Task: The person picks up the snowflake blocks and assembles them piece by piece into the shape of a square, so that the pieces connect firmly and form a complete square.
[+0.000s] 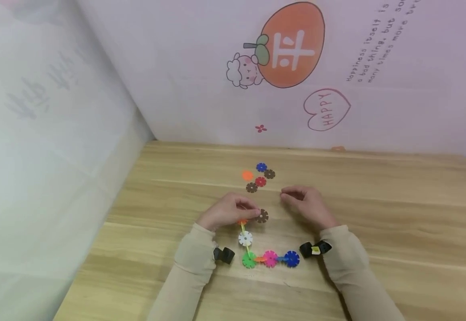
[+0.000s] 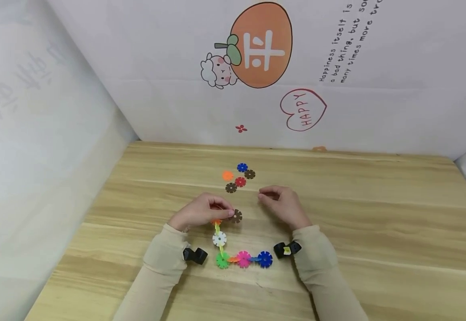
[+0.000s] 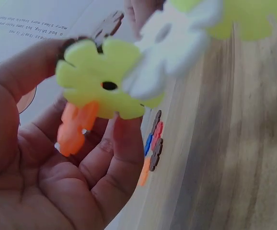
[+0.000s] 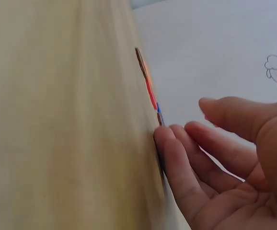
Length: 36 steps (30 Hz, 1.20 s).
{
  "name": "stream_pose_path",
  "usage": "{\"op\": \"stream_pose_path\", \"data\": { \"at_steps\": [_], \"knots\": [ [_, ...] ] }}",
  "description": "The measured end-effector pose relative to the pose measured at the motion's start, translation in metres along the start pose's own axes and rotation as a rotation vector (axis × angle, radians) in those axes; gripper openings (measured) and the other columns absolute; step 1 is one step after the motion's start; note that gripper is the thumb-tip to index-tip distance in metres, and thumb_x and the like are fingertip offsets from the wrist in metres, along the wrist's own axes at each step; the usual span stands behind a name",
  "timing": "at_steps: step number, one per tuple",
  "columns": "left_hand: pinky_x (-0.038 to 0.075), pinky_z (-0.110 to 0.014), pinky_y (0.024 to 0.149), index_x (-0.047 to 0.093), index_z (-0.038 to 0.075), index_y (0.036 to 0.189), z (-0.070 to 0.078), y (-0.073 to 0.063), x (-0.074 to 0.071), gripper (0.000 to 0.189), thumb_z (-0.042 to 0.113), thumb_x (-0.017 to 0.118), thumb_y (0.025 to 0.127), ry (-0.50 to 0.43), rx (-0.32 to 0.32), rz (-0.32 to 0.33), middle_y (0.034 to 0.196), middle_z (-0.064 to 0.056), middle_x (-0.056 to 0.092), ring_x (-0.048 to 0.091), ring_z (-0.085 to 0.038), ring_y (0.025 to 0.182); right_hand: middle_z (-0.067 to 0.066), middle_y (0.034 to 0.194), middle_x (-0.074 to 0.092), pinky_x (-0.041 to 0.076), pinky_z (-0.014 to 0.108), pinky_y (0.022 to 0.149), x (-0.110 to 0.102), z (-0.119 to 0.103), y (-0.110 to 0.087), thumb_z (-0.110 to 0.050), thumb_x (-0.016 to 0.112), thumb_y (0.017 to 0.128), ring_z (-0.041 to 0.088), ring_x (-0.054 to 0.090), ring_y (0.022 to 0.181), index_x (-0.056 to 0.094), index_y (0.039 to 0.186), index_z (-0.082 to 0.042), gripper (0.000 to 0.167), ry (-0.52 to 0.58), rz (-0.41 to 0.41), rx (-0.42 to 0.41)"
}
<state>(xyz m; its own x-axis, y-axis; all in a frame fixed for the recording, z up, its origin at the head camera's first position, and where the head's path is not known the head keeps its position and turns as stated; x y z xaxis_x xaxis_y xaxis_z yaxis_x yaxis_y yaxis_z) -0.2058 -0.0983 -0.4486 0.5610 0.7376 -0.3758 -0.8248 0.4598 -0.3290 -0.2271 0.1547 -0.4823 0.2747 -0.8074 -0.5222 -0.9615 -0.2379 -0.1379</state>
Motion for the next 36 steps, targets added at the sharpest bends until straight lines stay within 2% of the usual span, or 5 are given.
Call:
{"op": "stream_pose_path", "data": {
  "at_steps": [7,17,26,29,36],
  "knots": [
    [0.051,-0.033,0.085,0.075,0.021,0.1,-0.003,-0.001,0.003,0.015,0.032,0.072,0.09,-0.029,-0.032,0.021,0.101,0.007,0.072,0.062,-0.014,0.098,0.017,0.125,0.066,0.05,0.049,0.102,-0.003,0.001,0.017,-0.024,0.068,0.094,0.033,0.062,0.115,0.062,0.128,-0.005,0.04,-0.042,0.085,-0.04],
    [0.053,-0.031,0.088,0.074,0.018,0.102,-0.004,0.0,0.004,0.016,0.029,0.071,0.092,-0.014,0.025,0.009,0.103,0.005,0.073,0.064,-0.012,0.098,0.016,0.14,0.057,0.044,0.052,0.107,0.003,-0.01,0.047,-0.025,0.068,0.094,0.036,0.055,0.125,0.053,0.14,-0.008,0.052,-0.142,0.102,-0.056],
    [0.053,-0.03,0.087,0.074,0.016,0.103,-0.001,0.002,0.001,0.016,0.028,0.07,0.093,-0.03,0.018,0.008,0.104,0.004,0.073,0.064,-0.012,0.098,0.019,0.13,0.064,0.042,0.055,0.108,0.008,-0.022,0.065,-0.01,0.071,0.089,0.039,0.057,0.122,0.065,0.125,-0.004,0.037,-0.261,0.079,-0.209],
    [0.053,-0.03,0.087,0.074,0.017,0.102,-0.001,0.003,0.0,0.016,0.028,0.07,0.092,-0.034,0.011,0.014,0.104,0.004,0.073,0.064,-0.011,0.098,0.019,0.129,0.064,0.042,0.054,0.109,0.011,-0.022,0.067,-0.007,0.071,0.088,0.038,0.058,0.122,0.067,0.121,-0.003,0.034,-0.287,0.074,-0.214],
    [0.052,-0.03,0.087,0.075,0.017,0.101,-0.006,0.006,-0.003,0.014,0.027,0.07,0.092,-0.037,-0.014,0.026,0.104,0.004,0.073,0.063,-0.011,0.098,0.022,0.117,0.068,0.053,0.049,0.094,0.016,-0.021,0.064,-0.01,0.074,0.087,0.036,0.065,0.105,0.065,0.122,0.003,0.039,-0.305,0.062,-0.164]
  ]
}}
Point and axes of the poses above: each hand's wrist, its own y-axis towards the middle knuckle, its own x-axis out of the palm, z = x × y, the point moved 1 cm from there along y, towards the middle knuckle
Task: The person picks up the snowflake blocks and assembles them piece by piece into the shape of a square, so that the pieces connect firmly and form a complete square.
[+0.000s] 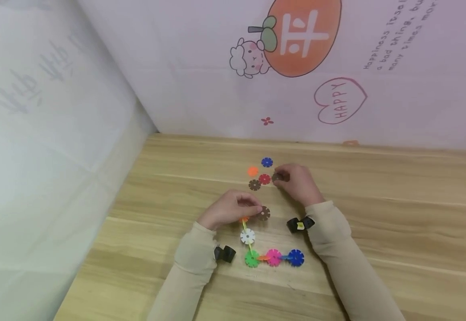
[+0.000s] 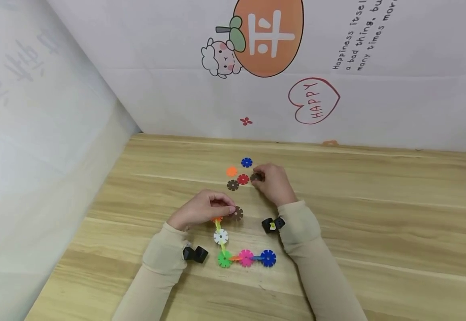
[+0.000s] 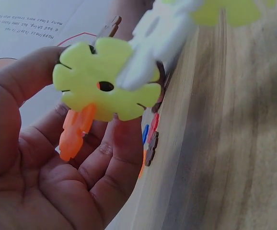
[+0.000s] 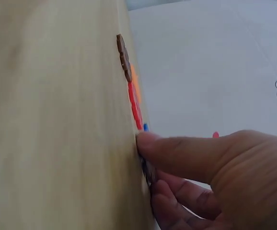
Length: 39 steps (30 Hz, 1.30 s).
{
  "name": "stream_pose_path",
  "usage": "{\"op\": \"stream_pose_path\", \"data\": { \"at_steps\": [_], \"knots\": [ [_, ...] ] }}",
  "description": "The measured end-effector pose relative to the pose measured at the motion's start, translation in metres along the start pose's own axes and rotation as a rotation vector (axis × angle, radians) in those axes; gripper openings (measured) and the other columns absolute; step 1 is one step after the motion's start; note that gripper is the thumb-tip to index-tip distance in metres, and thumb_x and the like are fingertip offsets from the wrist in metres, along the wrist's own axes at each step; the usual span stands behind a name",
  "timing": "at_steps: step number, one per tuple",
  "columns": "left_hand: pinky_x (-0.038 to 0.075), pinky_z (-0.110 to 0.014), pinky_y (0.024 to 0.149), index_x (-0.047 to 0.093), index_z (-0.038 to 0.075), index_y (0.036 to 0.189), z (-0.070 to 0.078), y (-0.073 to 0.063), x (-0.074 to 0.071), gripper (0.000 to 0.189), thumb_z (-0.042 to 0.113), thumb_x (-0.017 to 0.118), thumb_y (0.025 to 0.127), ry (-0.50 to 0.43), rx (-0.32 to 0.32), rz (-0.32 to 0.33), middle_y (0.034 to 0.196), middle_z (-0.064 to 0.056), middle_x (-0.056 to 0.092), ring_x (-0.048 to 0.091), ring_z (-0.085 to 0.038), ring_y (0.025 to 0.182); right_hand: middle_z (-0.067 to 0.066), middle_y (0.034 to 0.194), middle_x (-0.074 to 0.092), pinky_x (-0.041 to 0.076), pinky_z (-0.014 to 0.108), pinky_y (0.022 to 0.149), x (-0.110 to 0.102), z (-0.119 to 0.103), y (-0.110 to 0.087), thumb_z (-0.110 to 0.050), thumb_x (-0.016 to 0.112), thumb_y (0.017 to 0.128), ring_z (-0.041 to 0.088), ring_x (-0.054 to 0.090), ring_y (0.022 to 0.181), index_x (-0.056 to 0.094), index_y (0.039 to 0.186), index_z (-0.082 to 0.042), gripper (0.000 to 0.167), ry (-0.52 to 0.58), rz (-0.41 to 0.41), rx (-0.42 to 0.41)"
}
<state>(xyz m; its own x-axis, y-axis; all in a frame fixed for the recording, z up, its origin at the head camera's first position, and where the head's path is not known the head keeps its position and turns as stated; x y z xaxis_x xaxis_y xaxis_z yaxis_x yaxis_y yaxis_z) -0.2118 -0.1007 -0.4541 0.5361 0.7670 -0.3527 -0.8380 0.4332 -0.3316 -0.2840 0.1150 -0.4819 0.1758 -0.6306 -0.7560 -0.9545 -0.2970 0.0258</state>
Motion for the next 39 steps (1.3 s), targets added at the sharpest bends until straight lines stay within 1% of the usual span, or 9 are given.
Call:
{"op": "stream_pose_path", "data": {
  "at_steps": [5,11,16,23,25,29,31,35,39],
  "knots": [
    [0.052,-0.032,0.088,0.075,0.018,0.101,-0.001,0.0,-0.001,0.014,0.028,0.069,0.093,0.017,-0.018,0.015,0.104,0.005,0.073,0.063,-0.013,0.099,0.02,0.111,0.07,0.054,0.048,0.091,-0.005,0.003,-0.016,-0.015,0.077,0.085,0.033,0.066,0.1,0.066,0.12,0.001,0.04,0.009,-0.013,0.044],
    [0.052,-0.036,0.091,0.074,0.02,0.101,-0.004,-0.001,-0.001,0.014,0.03,0.069,0.093,0.039,-0.042,0.041,0.105,0.005,0.071,0.062,-0.014,0.101,0.01,0.099,0.072,0.055,0.043,0.084,-0.004,0.013,-0.04,-0.015,0.075,0.087,0.024,0.065,0.09,0.073,0.108,-0.007,0.022,0.052,-0.002,0.047],
    [0.052,-0.035,0.089,0.074,0.02,0.1,-0.005,-0.001,-0.003,0.014,0.03,0.069,0.093,0.052,-0.032,0.053,0.104,0.005,0.071,0.062,-0.015,0.1,0.002,0.095,0.073,0.055,0.037,0.081,0.0,0.018,-0.064,-0.015,0.072,0.089,0.018,0.065,0.087,0.072,0.102,-0.014,0.013,0.101,-0.004,0.04],
    [0.052,-0.035,0.09,0.076,0.02,0.101,-0.005,0.0,-0.002,0.016,0.031,0.071,0.091,0.056,-0.016,0.058,0.106,0.004,0.072,0.062,-0.015,0.103,0.007,0.11,0.073,0.056,0.024,0.086,0.003,0.014,-0.093,-0.015,0.071,0.091,0.019,0.068,0.1,0.07,0.116,-0.011,0.026,0.298,-0.064,0.068],
    [0.051,-0.037,0.093,0.076,0.02,0.102,-0.005,0.0,0.0,0.016,0.032,0.071,0.091,0.053,-0.014,0.055,0.108,0.004,0.072,0.062,-0.016,0.105,0.008,0.112,0.073,0.056,0.021,0.084,0.004,0.013,-0.098,-0.016,0.071,0.091,0.018,0.069,0.1,0.07,0.115,-0.01,0.025,0.36,-0.059,0.081],
    [0.05,-0.041,0.097,0.075,0.021,0.103,-0.002,0.001,0.003,0.018,0.032,0.072,0.09,0.048,-0.005,0.047,0.11,0.004,0.072,0.062,-0.017,0.109,0.012,0.104,0.074,0.059,0.024,0.075,0.006,0.008,-0.106,-0.012,0.074,0.088,0.015,0.071,0.088,0.071,0.108,-0.006,0.022,0.46,-0.014,0.016],
    [0.049,-0.042,0.098,0.076,0.021,0.103,-0.001,0.001,0.005,0.018,0.032,0.072,0.09,0.038,-0.001,0.043,0.109,0.004,0.072,0.061,-0.017,0.108,0.011,0.1,0.075,0.059,0.024,0.073,0.008,0.004,-0.109,-0.01,0.074,0.087,0.014,0.071,0.085,0.072,0.105,-0.006,0.019,0.47,0.012,-0.035],
    [0.05,-0.041,0.097,0.076,0.021,0.103,0.002,-0.001,0.009,0.017,0.031,0.071,0.091,0.025,0.009,0.032,0.107,0.005,0.072,0.062,-0.016,0.106,0.008,0.097,0.076,0.058,0.022,0.074,0.008,-0.005,-0.113,-0.007,0.073,0.087,0.012,0.07,0.085,0.074,0.102,-0.008,0.014,0.434,0.071,-0.153],
    [0.05,-0.04,0.096,0.076,0.02,0.101,0.005,-0.002,0.011,0.016,0.031,0.07,0.091,0.023,0.018,0.032,0.105,0.005,0.073,0.062,-0.015,0.104,0.004,0.096,0.076,0.058,0.021,0.075,0.006,-0.01,-0.116,-0.005,0.073,0.087,0.007,0.069,0.085,0.076,0.099,-0.01,0.014,0.387,0.122,-0.192]
  ]
}}
Point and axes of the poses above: each hand's wrist, its own y-axis towards the middle knuckle, its own x-axis out of the palm, z = x × y, the point moved 1 cm from there along y, towards the middle knuckle
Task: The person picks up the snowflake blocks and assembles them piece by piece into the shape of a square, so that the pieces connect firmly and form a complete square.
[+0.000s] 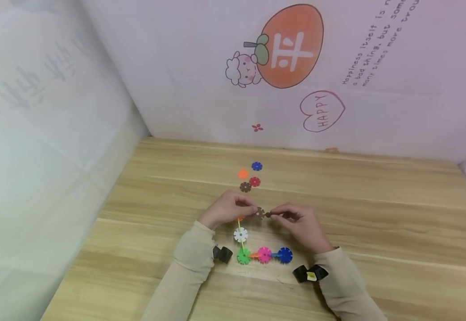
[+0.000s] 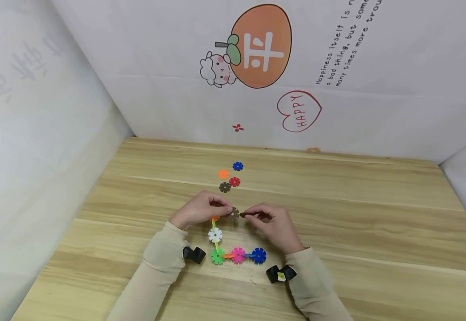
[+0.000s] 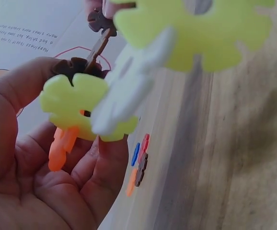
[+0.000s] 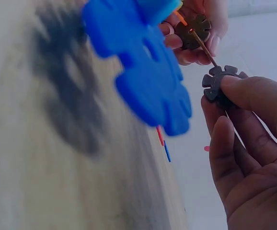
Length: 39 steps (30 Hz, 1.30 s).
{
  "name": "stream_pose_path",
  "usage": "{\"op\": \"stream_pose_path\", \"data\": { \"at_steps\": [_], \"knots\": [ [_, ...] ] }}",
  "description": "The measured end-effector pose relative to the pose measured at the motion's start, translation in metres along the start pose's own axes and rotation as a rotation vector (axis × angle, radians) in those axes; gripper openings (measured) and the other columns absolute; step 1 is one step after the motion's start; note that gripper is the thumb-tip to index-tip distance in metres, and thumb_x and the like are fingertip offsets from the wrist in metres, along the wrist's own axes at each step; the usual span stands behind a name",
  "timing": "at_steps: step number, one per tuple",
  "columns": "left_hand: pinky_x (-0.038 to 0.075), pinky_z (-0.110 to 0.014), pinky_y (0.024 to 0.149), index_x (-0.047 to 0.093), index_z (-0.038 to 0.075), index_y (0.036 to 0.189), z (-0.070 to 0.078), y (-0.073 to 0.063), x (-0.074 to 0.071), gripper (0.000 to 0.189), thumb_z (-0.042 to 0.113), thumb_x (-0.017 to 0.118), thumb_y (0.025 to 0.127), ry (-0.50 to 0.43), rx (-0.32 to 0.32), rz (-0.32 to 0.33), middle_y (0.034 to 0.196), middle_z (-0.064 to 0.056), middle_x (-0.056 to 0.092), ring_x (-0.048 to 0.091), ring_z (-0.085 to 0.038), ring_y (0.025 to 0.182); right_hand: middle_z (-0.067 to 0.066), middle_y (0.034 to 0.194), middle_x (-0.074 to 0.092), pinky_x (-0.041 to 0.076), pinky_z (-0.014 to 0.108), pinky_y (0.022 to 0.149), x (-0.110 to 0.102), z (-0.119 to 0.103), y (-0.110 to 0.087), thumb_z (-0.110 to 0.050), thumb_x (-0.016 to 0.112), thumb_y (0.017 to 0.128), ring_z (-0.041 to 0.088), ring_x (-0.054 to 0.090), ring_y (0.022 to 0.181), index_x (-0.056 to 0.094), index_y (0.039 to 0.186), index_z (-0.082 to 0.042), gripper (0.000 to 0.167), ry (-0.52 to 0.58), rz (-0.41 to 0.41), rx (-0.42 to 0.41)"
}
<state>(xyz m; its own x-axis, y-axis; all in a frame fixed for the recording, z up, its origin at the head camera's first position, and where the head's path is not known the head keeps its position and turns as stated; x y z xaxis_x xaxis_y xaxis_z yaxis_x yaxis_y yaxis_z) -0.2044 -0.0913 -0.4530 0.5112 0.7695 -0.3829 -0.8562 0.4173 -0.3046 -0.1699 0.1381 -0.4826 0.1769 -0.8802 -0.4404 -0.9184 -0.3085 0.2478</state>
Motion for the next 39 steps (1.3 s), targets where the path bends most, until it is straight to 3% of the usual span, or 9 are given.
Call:
{"op": "stream_pose_path", "data": {
  "at_steps": [11,22,29,39],
  "knots": [
    [0.05,-0.035,0.089,0.078,0.02,0.097,0.001,0.0003,-0.0004,0.016,0.034,0.074,0.088,-0.005,-0.026,-0.003,0.102,0.006,0.073,0.062,-0.014,0.1,-0.003,0.096,0.076,0.059,0.022,0.078,-0.0009,-0.004,0.0004,-0.006,0.075,0.086,0.005,0.069,0.088,0.077,0.099,-0.014,0.015,-0.066,-0.015,-0.012],
    [0.05,-0.037,0.092,0.078,0.019,0.097,0.0001,0.0011,-0.0013,0.015,0.031,0.074,0.089,0.015,-0.033,-0.006,0.101,0.005,0.073,0.063,-0.014,0.099,-0.008,0.096,0.076,0.059,0.025,0.079,-0.0009,-0.008,0.0023,-0.01,0.076,0.085,0.004,0.068,0.089,0.078,0.099,-0.019,0.017,-0.136,-0.012,-0.083],
    [0.051,-0.037,0.091,0.078,0.017,0.096,0.0015,0.0008,-0.0002,0.013,0.027,0.072,0.091,0.0,-0.06,0.001,0.102,0.003,0.074,0.063,-0.015,0.098,-0.007,0.094,0.076,0.058,0.021,0.077,-0.0005,-0.0064,0.0026,-0.004,0.078,0.082,0.005,0.07,0.086,0.079,0.098,-0.017,0.021,-0.135,-0.002,-0.156],
    [0.05,-0.038,0.093,0.078,0.015,0.095,0.0008,0.0028,0.002,0.012,0.024,0.072,0.09,-0.032,-0.083,0.017,0.103,0.001,0.073,0.062,-0.016,0.1,-0.004,0.092,0.077,0.057,0.018,0.075,0.0007,-0.0071,0.0029,0.001,0.079,0.079,0.006,0.071,0.083,0.079,0.097,-0.014,0.023,-0.137,0.023,-0.195]
  ]
}}
Point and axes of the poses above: each hand's wrist, its own y-axis towards the middle knuckle, its own x-axis out of the palm, z = x × y, the point moved 1 cm from there along y, towards the middle knuckle
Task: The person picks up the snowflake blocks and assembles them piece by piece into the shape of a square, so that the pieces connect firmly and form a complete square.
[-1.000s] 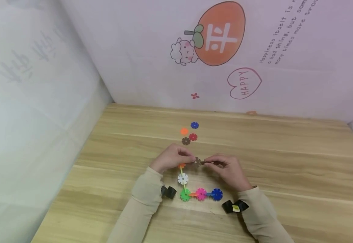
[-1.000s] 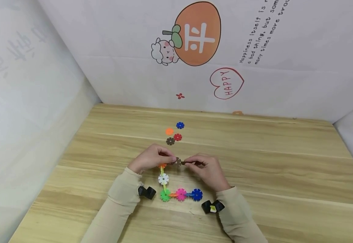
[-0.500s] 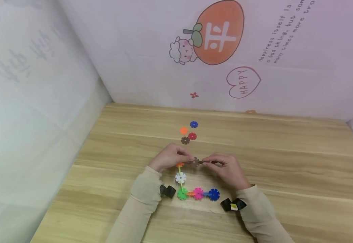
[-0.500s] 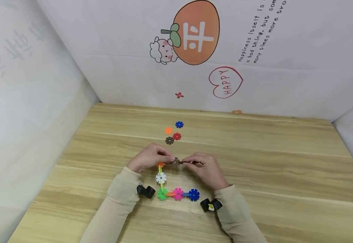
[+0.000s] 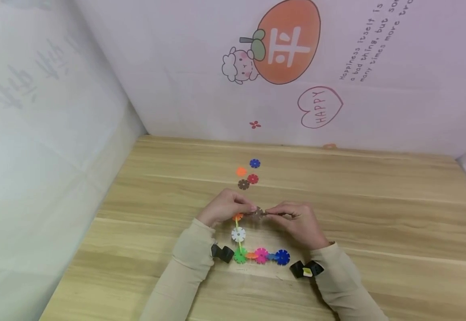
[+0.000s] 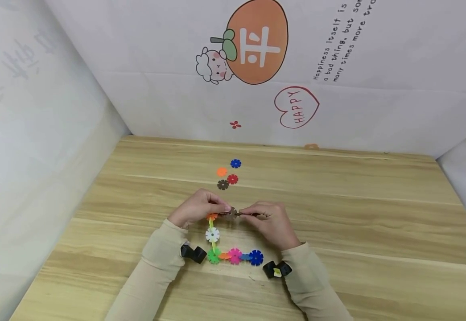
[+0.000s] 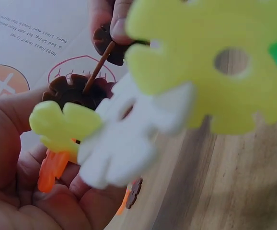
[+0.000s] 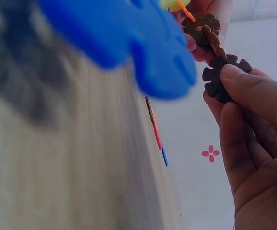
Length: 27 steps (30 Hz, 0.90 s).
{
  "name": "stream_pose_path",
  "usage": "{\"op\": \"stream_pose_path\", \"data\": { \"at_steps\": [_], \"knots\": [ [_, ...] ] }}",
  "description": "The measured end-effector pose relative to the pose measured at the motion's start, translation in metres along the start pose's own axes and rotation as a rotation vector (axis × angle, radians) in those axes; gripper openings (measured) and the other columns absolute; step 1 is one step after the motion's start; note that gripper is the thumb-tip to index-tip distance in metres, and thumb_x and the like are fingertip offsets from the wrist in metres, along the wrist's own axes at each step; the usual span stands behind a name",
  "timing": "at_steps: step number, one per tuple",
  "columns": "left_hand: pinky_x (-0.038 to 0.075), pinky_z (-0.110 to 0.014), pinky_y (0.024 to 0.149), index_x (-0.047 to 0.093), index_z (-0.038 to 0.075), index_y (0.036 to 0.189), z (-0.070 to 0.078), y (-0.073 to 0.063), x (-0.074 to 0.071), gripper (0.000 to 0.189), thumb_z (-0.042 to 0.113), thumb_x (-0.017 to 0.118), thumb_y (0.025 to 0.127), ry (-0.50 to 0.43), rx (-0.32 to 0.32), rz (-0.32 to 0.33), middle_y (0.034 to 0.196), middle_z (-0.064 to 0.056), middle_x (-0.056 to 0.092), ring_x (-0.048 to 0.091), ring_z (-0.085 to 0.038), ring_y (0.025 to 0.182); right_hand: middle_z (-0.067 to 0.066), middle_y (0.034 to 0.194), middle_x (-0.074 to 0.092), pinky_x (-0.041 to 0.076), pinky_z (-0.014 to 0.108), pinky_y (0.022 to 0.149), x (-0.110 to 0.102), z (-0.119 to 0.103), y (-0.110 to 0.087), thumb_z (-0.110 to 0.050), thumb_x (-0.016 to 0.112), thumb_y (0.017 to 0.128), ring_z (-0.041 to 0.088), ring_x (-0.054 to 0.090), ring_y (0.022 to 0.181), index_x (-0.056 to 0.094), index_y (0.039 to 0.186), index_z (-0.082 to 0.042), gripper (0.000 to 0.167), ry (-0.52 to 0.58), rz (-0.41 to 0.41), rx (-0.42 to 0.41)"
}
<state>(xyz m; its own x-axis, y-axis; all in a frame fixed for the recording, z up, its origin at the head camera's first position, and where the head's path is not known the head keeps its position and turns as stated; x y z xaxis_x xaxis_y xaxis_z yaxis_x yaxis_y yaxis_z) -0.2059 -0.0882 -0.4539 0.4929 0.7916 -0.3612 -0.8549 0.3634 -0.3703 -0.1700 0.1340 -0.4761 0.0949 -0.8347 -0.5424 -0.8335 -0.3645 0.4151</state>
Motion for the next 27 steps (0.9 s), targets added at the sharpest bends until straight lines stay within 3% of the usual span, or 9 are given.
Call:
{"op": "stream_pose_path", "data": {
  "at_steps": [5,9,17,23,27],
  "knots": [
    [0.05,-0.04,0.096,0.078,0.013,0.096,0.0,0.0,0.0,0.012,0.022,0.072,0.09,-0.043,-0.028,0.013,0.105,0.0,0.073,0.062,-0.018,0.102,0.0,0.089,0.077,0.056,0.015,0.072,0.005,0.0,0.001,0.003,0.08,0.077,0.007,0.071,0.08,0.079,0.095,-0.011,0.023,0.003,0.034,-0.054],
    [0.048,-0.042,0.098,0.078,0.013,0.096,0.0,0.001,0.001,0.011,0.02,0.072,0.09,-0.08,-0.032,0.011,0.104,0.0,0.073,0.062,-0.017,0.101,-0.001,0.089,0.077,0.057,0.016,0.073,0.009,0.0,0.0,0.002,0.08,0.076,0.006,0.071,0.08,0.079,0.094,-0.011,0.023,0.013,0.042,-0.023],
    [0.052,-0.032,0.085,0.076,0.014,0.102,-0.002,0.001,-0.003,0.016,0.024,0.07,0.092,-0.068,0.022,-0.034,0.102,0.0,0.072,0.062,-0.017,0.093,-0.004,0.093,0.077,0.059,0.022,0.076,0.012,-0.001,0.005,-0.001,0.079,0.079,0.005,0.07,0.084,0.078,0.096,-0.015,0.022,-0.003,0.013,0.01],
    [0.054,-0.033,0.092,0.074,0.014,0.108,-0.004,-0.001,-0.003,0.028,0.033,0.075,0.087,-0.107,0.065,-0.103,0.105,0.0,0.074,0.066,-0.015,0.099,-0.005,0.097,0.076,0.059,0.026,0.082,0.017,-0.004,0.009,-0.004,0.078,0.082,0.007,0.071,0.09,0.077,0.098,-0.016,0.02,-0.031,-0.016,0.016],
    [0.056,-0.032,0.089,0.075,0.014,0.109,-0.005,0.0,-0.002,0.028,0.032,0.076,0.087,-0.118,0.087,-0.136,0.104,0.0,0.075,0.069,-0.015,0.095,-0.006,0.098,0.076,0.059,0.028,0.083,0.017,-0.004,0.011,-0.004,0.077,0.083,0.007,0.07,0.091,0.077,0.099,-0.017,0.021,-0.041,-0.031,0.034]
  ]
}}
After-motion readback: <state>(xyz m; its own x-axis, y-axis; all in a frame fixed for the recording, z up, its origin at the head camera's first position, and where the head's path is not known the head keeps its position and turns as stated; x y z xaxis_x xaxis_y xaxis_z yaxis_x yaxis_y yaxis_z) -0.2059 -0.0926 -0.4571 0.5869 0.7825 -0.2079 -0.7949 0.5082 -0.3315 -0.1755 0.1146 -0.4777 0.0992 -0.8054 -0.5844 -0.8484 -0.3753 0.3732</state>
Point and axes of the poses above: each hand's wrist, its own y-axis towards the middle knuckle, its own x-axis out of the palm, z = x × y, the point moved 1 cm from there along y, towards the middle knuckle
